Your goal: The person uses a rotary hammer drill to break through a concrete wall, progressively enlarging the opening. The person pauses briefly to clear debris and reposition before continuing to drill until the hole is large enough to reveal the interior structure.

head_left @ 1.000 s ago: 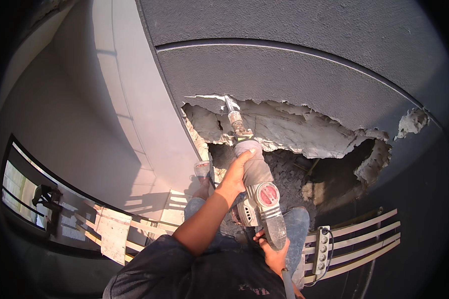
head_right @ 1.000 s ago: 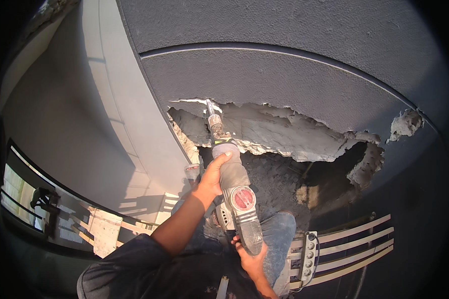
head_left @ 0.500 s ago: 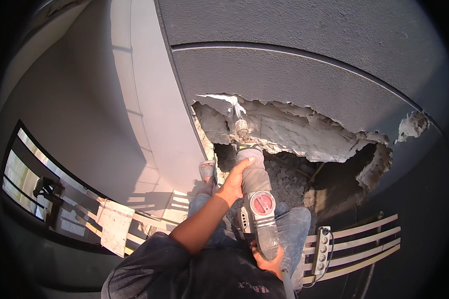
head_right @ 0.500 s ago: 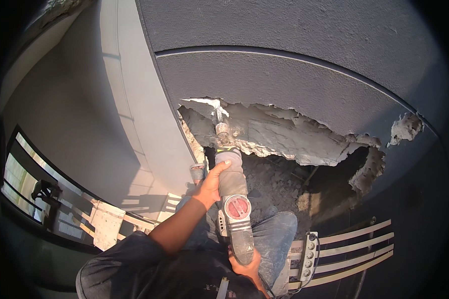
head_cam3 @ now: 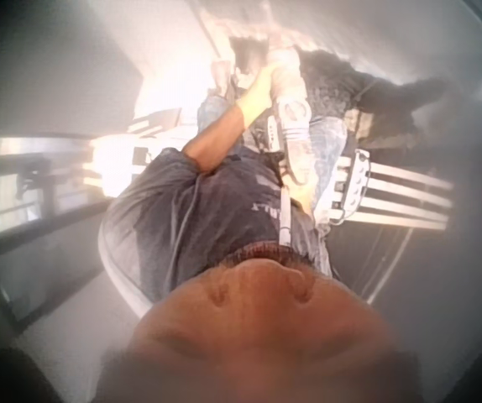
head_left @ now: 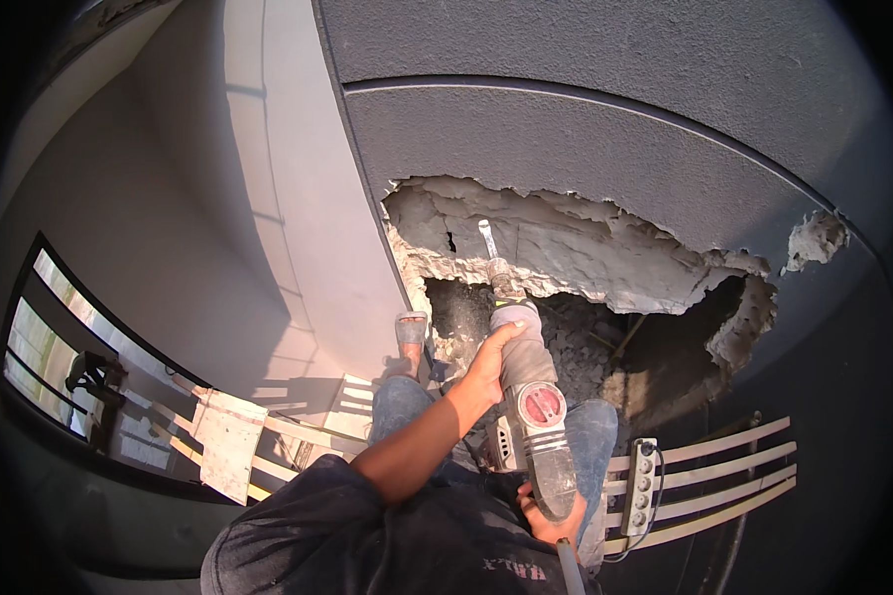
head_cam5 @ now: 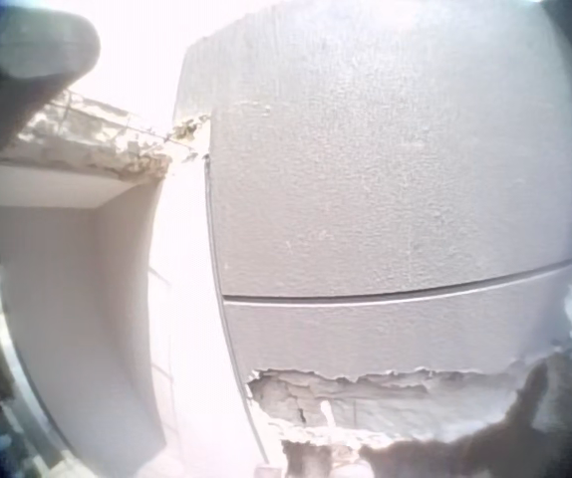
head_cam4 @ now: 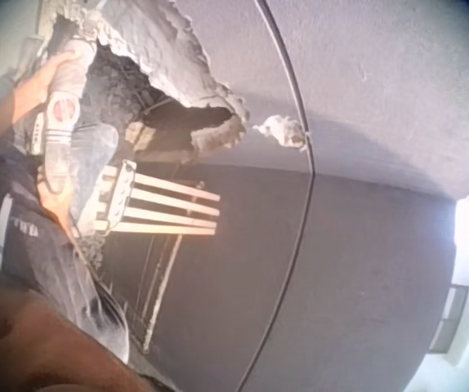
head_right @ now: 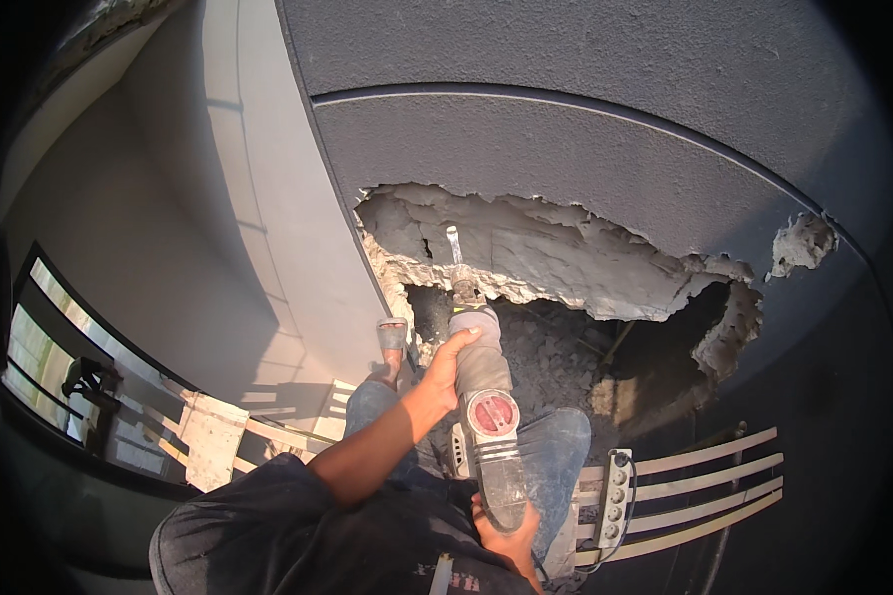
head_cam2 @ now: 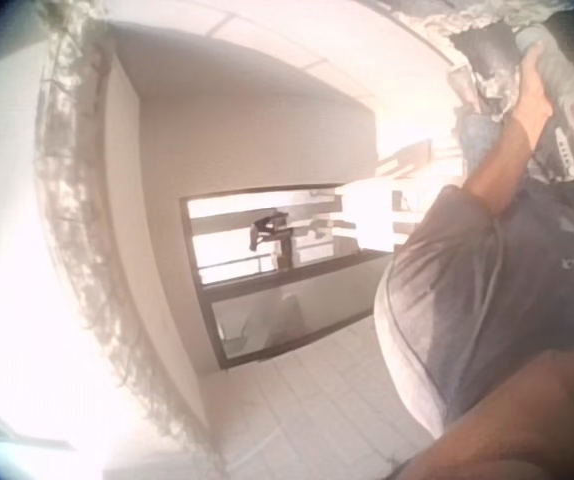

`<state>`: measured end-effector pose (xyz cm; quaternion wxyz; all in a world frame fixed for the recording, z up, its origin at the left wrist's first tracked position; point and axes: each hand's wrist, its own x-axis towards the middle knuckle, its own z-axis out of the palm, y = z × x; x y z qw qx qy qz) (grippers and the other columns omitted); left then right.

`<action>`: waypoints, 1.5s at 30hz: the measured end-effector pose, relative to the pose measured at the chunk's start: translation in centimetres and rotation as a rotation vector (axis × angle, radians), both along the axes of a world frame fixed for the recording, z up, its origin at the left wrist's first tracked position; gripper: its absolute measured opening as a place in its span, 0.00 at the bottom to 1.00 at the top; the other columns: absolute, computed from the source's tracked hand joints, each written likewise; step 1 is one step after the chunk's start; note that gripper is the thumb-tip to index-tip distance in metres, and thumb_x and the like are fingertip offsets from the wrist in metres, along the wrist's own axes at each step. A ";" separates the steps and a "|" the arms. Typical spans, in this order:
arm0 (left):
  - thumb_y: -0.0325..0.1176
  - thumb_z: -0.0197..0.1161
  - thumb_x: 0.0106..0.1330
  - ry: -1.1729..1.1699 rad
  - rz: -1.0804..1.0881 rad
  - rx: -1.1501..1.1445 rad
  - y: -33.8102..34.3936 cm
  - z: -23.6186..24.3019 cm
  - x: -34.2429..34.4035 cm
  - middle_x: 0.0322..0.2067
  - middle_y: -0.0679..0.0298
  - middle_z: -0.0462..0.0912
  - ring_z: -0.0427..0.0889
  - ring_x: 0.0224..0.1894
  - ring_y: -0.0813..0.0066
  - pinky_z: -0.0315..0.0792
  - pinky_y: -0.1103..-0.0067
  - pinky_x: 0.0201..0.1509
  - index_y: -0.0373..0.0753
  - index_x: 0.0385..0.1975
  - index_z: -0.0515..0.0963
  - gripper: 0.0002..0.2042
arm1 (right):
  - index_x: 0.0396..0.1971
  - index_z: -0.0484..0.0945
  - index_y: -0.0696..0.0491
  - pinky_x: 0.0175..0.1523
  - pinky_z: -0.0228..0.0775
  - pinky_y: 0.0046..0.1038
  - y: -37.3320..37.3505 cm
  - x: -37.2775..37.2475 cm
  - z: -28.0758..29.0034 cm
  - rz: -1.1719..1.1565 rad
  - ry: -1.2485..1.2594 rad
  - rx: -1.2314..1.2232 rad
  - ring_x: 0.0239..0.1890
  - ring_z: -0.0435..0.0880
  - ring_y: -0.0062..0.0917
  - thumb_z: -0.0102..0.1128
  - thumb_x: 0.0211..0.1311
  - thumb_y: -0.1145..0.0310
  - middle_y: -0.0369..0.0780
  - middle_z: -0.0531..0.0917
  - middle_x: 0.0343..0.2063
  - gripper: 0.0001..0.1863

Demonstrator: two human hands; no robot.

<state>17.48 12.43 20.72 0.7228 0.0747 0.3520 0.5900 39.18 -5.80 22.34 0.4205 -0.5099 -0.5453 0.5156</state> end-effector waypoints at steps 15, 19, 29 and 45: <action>0.47 0.69 0.64 -0.173 0.252 -0.067 -4.1 -6.2 -6.3 0.34 0.60 0.86 0.87 0.33 0.59 0.84 0.60 0.42 0.43 0.43 0.81 0.16 | 0.42 0.85 0.61 0.46 0.79 0.28 2.0 -1.5 -0.5 0.248 0.036 -0.103 0.37 0.89 0.24 0.67 0.55 0.78 0.42 0.90 0.34 0.13; 0.51 0.67 0.67 -0.197 0.369 -0.017 -6.7 -8.5 -9.5 0.34 0.57 0.86 0.87 0.35 0.57 0.84 0.59 0.44 0.40 0.43 0.80 0.19 | 0.43 0.83 0.61 0.46 0.78 0.28 3.2 -2.9 -0.7 0.411 -0.023 -0.139 0.38 0.88 0.24 0.67 0.55 0.75 0.44 0.90 0.34 0.15; 0.55 0.63 0.67 -0.144 0.559 -0.014 -13.4 -11.6 -13.8 0.39 0.53 0.85 0.86 0.42 0.53 0.82 0.58 0.50 0.37 0.50 0.78 0.25 | 0.50 0.82 0.61 0.53 0.80 0.40 4.6 -7.3 0.2 0.682 -0.235 -0.037 0.46 0.89 0.49 0.73 0.50 0.68 0.55 0.88 0.40 0.25; 0.62 0.58 0.69 -0.379 0.527 0.092 -15.9 -18.5 -16.2 0.42 0.57 0.83 0.82 0.44 0.61 0.78 0.63 0.52 0.42 0.48 0.77 0.27 | 0.48 0.78 0.64 0.55 0.76 0.50 6.3 -9.8 -0.4 0.848 -0.321 0.068 0.49 0.85 0.56 0.66 0.53 0.63 0.62 0.85 0.41 0.25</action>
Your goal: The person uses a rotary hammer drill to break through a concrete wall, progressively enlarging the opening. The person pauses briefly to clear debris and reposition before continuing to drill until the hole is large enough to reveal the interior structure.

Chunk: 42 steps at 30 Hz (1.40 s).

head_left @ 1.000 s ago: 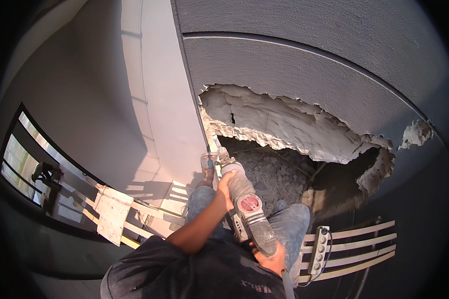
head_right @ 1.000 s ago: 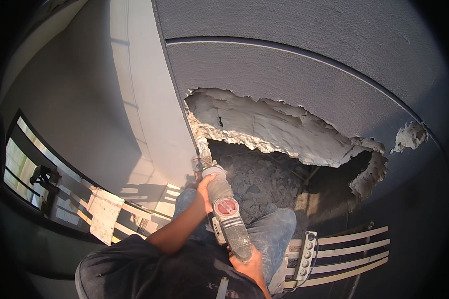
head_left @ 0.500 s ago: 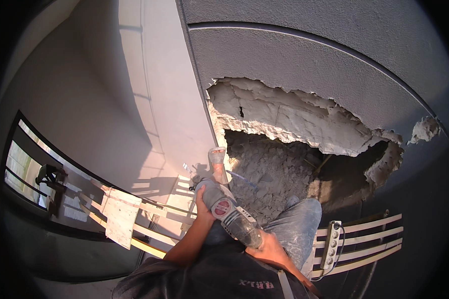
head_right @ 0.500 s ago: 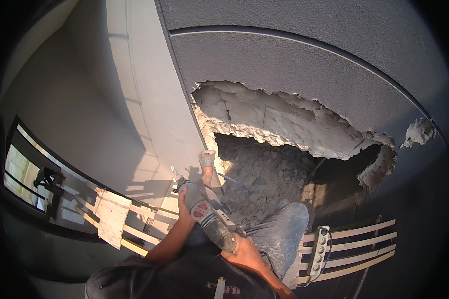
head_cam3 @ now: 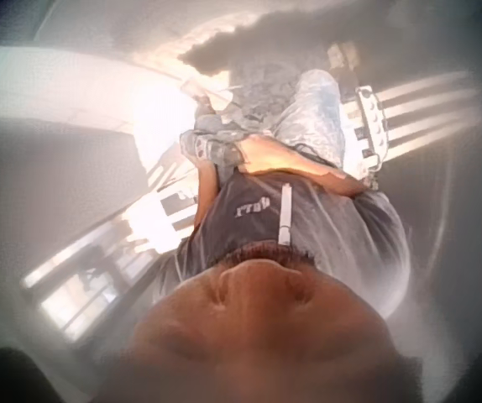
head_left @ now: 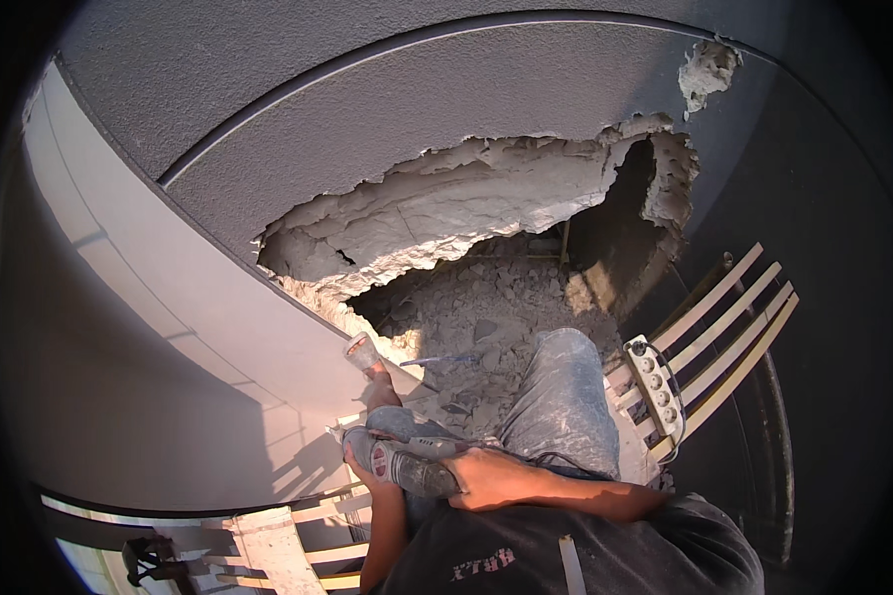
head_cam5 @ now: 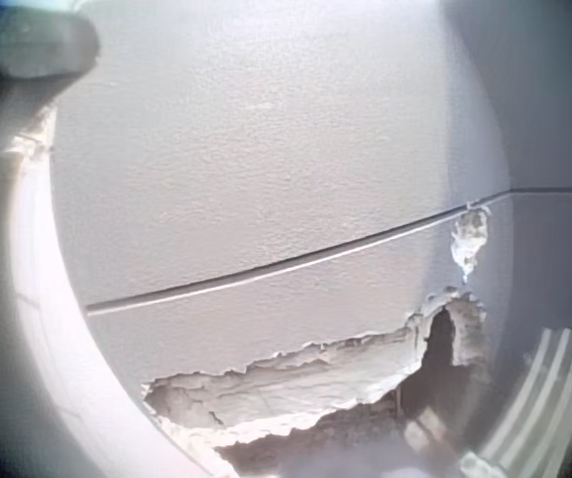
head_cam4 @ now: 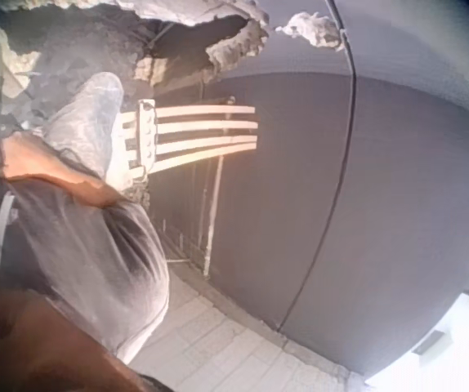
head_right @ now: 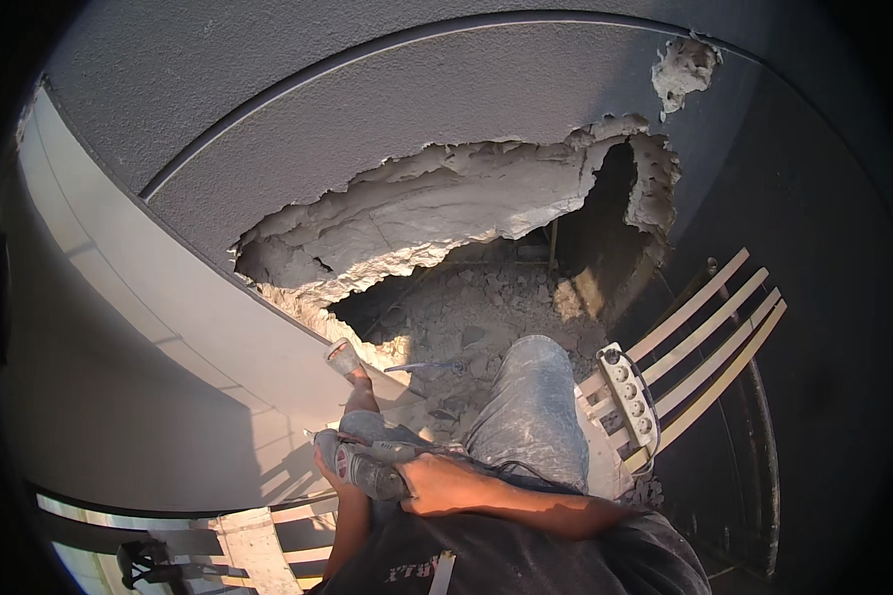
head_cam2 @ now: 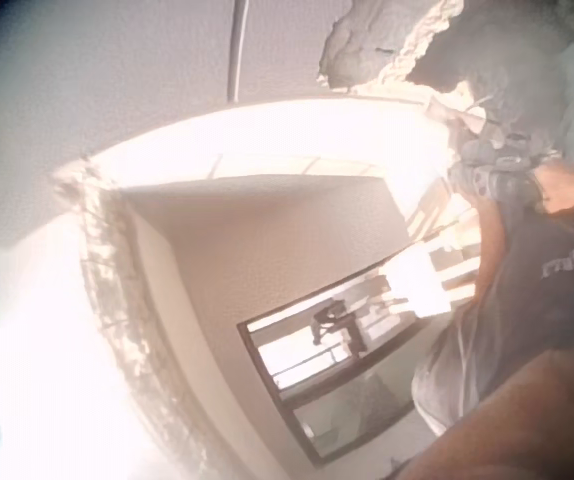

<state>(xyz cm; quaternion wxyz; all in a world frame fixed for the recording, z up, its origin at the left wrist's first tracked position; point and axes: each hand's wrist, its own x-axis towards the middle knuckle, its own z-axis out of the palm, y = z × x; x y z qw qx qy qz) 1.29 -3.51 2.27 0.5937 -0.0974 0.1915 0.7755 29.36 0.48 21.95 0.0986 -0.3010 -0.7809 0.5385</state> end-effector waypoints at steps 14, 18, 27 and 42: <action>0.60 0.60 0.69 -0.016 -0.223 0.051 0.8 -1.2 -2.3 0.40 0.61 0.82 0.82 0.45 0.67 0.78 0.71 0.50 0.42 0.45 0.78 0.24 | 0.42 0.80 0.61 0.50 0.77 0.48 -0.1 0.2 -2.8 -0.042 0.098 0.106 0.44 0.86 0.54 0.66 0.51 0.63 0.58 0.86 0.36 0.21; 0.55 0.63 0.68 0.144 -0.224 -0.033 1.4 1.2 -1.2 0.39 0.61 0.82 0.82 0.43 0.68 0.78 0.74 0.47 0.41 0.45 0.76 0.22 | 0.46 0.79 0.60 0.48 0.77 0.48 -0.4 2.3 -1.8 -0.122 0.197 0.121 0.45 0.86 0.53 0.67 0.50 0.63 0.57 0.86 0.38 0.24; 0.56 0.64 0.65 0.510 -0.207 -0.113 8.4 15.7 9.1 0.35 0.58 0.82 0.83 0.37 0.63 0.79 0.67 0.44 0.38 0.44 0.75 0.25 | 0.57 0.76 0.64 0.55 0.78 0.41 -3.4 9.9 -1.9 -0.372 0.373 0.014 0.50 0.86 0.49 0.73 0.51 0.60 0.57 0.86 0.45 0.35; 0.52 0.65 0.66 0.509 -1.082 0.144 18.4 27.6 33.8 0.35 0.53 0.85 0.87 0.36 0.58 0.85 0.64 0.42 0.34 0.44 0.78 0.23 | 0.48 0.80 0.60 0.44 0.80 0.31 -12.5 17.0 1.5 -1.194 0.461 0.176 0.37 0.92 0.34 0.81 0.44 0.64 0.45 0.89 0.35 0.30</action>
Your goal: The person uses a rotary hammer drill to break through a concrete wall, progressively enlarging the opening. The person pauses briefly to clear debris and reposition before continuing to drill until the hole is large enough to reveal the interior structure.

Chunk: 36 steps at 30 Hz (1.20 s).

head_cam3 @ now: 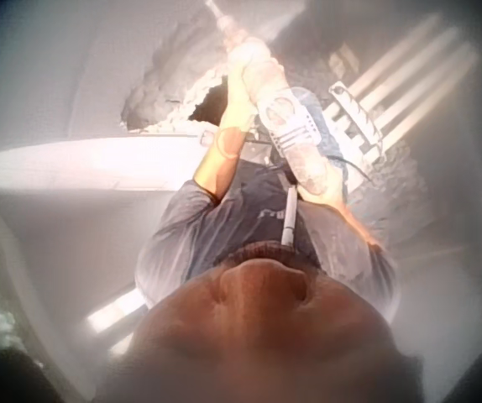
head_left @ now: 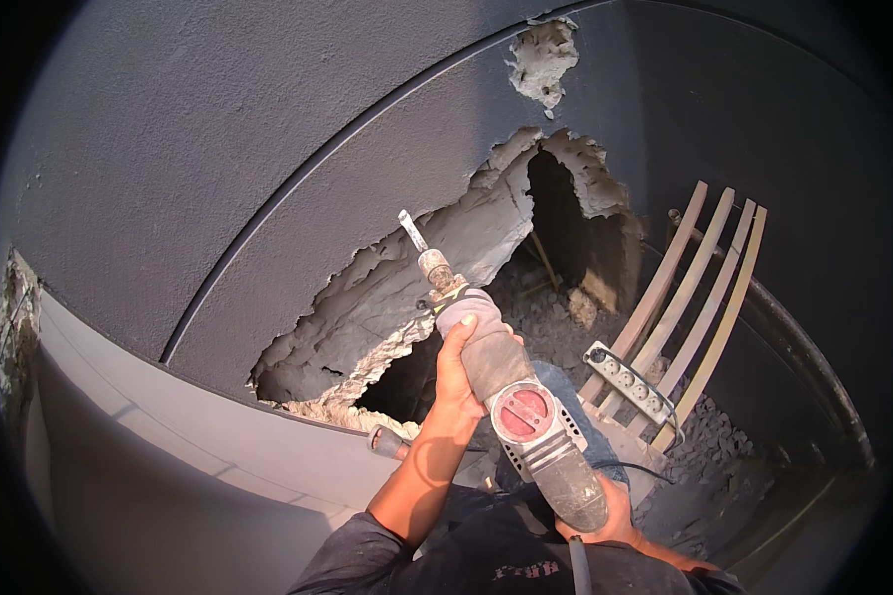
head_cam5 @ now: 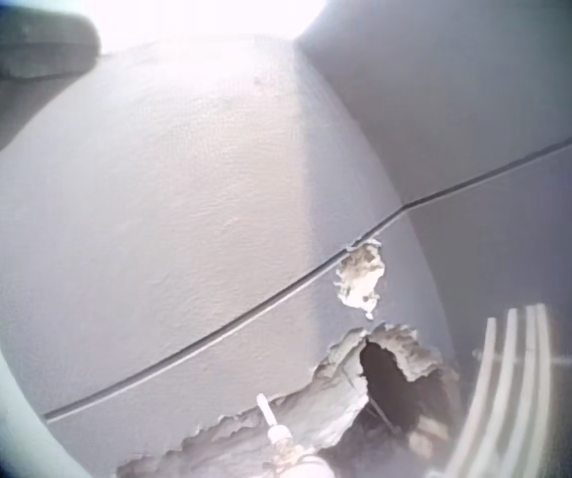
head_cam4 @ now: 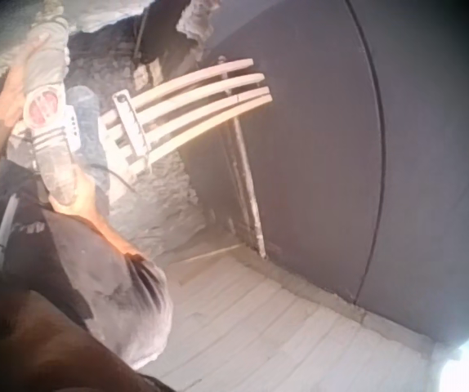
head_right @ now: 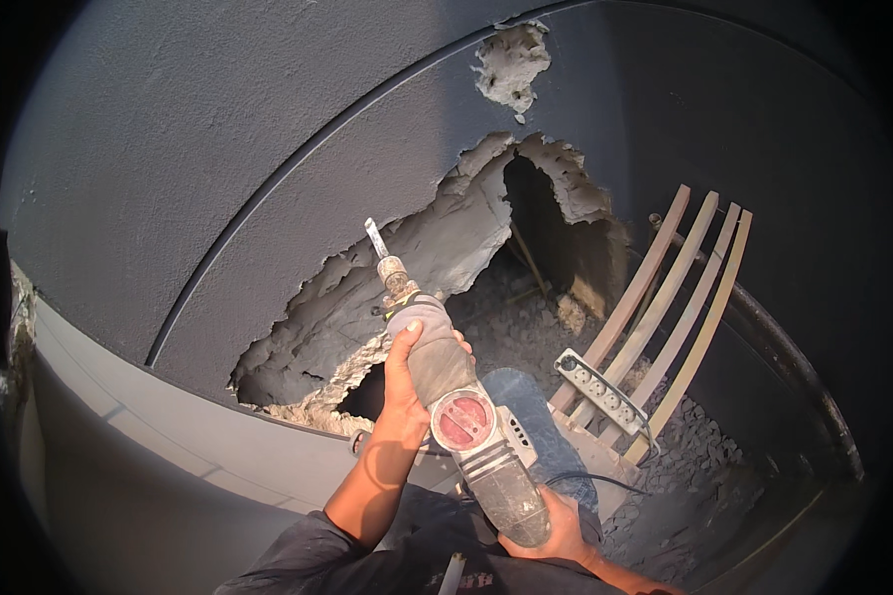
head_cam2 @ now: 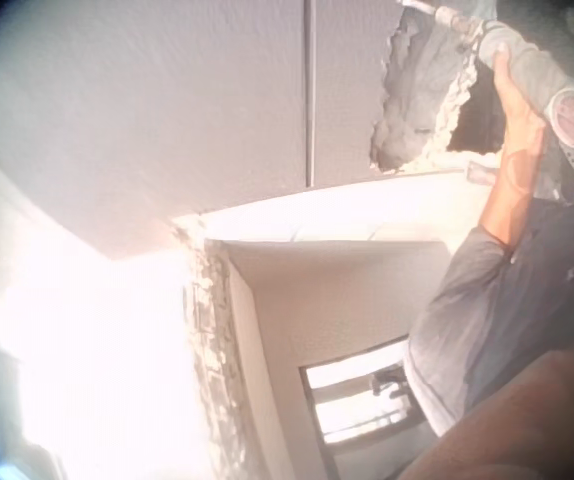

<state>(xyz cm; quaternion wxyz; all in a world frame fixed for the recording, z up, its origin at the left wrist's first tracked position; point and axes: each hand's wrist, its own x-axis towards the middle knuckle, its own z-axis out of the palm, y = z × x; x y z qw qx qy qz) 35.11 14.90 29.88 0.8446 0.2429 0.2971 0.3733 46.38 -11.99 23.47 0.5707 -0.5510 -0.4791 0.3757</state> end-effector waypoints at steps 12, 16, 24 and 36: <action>0.51 0.63 0.67 0.043 -0.054 0.041 5.6 1.9 2.7 0.34 0.53 0.84 0.87 0.36 0.60 0.85 0.64 0.43 0.32 0.42 0.78 0.23 | 0.55 0.76 0.63 0.46 0.81 0.31 4.4 -0.6 5.0 -0.107 -0.027 0.039 0.39 0.92 0.33 0.79 0.46 0.65 0.46 0.89 0.38 0.35; 0.50 0.63 0.66 0.091 -0.022 0.007 5.2 2.5 2.2 0.34 0.53 0.84 0.87 0.35 0.59 0.84 0.64 0.43 0.32 0.44 0.78 0.23 | 0.56 0.76 0.64 0.46 0.81 0.30 4.0 -1.3 5.2 -0.068 0.007 0.006 0.39 0.93 0.33 0.81 0.46 0.64 0.47 0.89 0.39 0.37; 0.47 0.67 0.66 0.037 -0.096 -0.044 6.5 2.8 1.3 0.34 0.54 0.85 0.87 0.37 0.57 0.85 0.64 0.41 0.35 0.45 0.77 0.20 | 0.56 0.75 0.66 0.46 0.81 0.30 4.5 -2.6 6.5 -0.019 0.011 -0.049 0.41 0.92 0.34 0.82 0.47 0.62 0.49 0.88 0.41 0.39; 0.50 0.64 0.67 -0.009 -0.112 -0.030 7.3 3.3 -0.3 0.35 0.53 0.85 0.87 0.36 0.58 0.85 0.64 0.39 0.33 0.43 0.78 0.22 | 0.57 0.74 0.66 0.47 0.81 0.32 5.9 -4.6 7.8 0.027 -0.005 0.001 0.41 0.92 0.39 0.81 0.47 0.62 0.51 0.88 0.40 0.39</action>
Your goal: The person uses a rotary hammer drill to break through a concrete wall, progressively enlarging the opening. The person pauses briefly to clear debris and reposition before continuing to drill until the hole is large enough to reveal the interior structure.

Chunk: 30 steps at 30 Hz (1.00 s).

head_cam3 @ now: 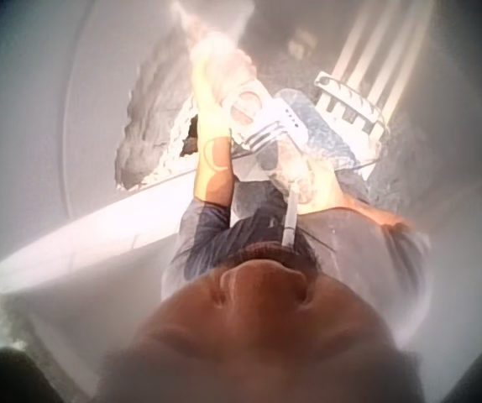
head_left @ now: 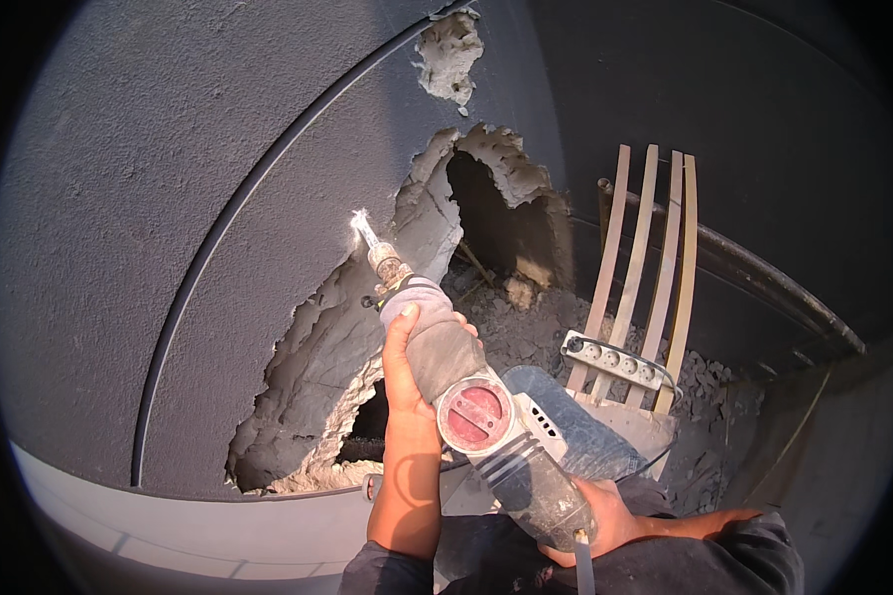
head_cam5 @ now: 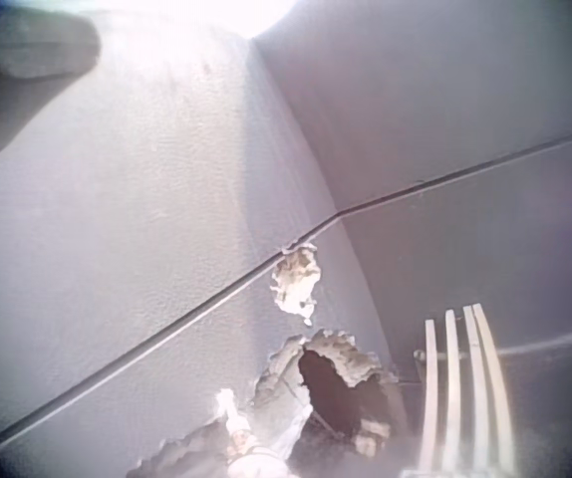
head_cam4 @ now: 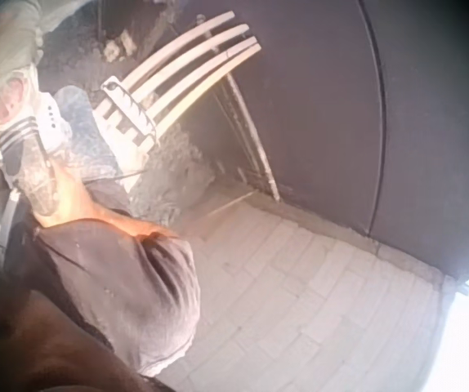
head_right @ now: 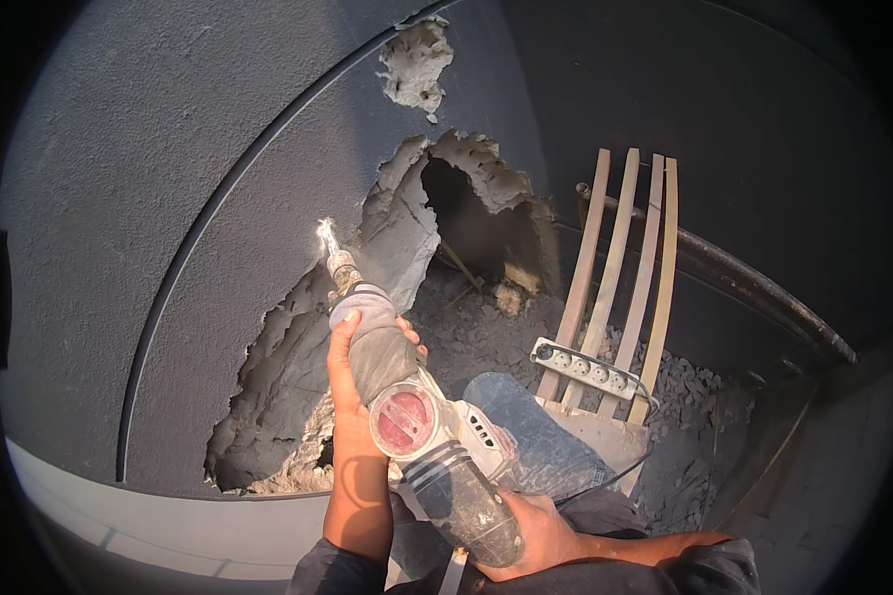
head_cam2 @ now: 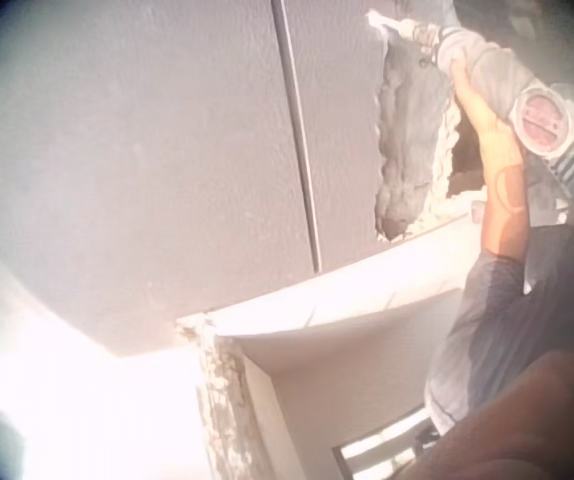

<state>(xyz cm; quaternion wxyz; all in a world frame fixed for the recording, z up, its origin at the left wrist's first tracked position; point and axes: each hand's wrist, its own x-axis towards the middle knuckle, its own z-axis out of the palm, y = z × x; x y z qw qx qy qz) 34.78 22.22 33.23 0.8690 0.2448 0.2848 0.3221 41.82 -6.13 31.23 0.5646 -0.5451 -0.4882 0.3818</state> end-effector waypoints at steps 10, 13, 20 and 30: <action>0.52 0.64 0.66 0.043 -0.032 -0.026 1.1 0.5 -0.2 0.32 0.53 0.84 0.87 0.33 0.59 0.83 0.66 0.37 0.34 0.42 0.78 0.23 | 0.62 0.68 0.69 0.50 0.79 0.38 0.5 -1.2 -1.4 0.050 -0.008 -0.030 0.45 0.89 0.47 0.81 0.42 0.56 0.54 0.85 0.43 0.49; 0.51 0.64 0.66 0.043 -0.018 -0.013 1.2 0.4 -0.3 0.33 0.53 0.85 0.87 0.34 0.59 0.83 0.65 0.38 0.34 0.43 0.78 0.22 | 0.62 0.68 0.69 0.50 0.79 0.38 0.7 -1.1 -1.6 0.063 0.008 -0.009 0.45 0.88 0.48 0.81 0.43 0.56 0.54 0.85 0.44 0.49; 0.51 0.64 0.66 0.011 -0.016 0.037 1.9 -0.1 -0.5 0.34 0.53 0.85 0.87 0.34 0.59 0.84 0.65 0.40 0.34 0.43 0.78 0.23 | 0.59 0.69 0.70 0.49 0.79 0.38 1.4 -1.0 -2.6 0.067 0.018 0.001 0.45 0.88 0.50 0.80 0.41 0.57 0.56 0.85 0.43 0.47; 0.51 0.65 0.65 0.032 -0.012 -0.012 2.0 0.1 0.2 0.33 0.53 0.85 0.87 0.33 0.58 0.85 0.65 0.39 0.33 0.42 0.78 0.23 | 0.56 0.71 0.69 0.45 0.79 0.40 1.7 -0.5 -2.5 0.027 -0.011 0.009 0.40 0.88 0.50 0.81 0.40 0.58 0.55 0.85 0.38 0.45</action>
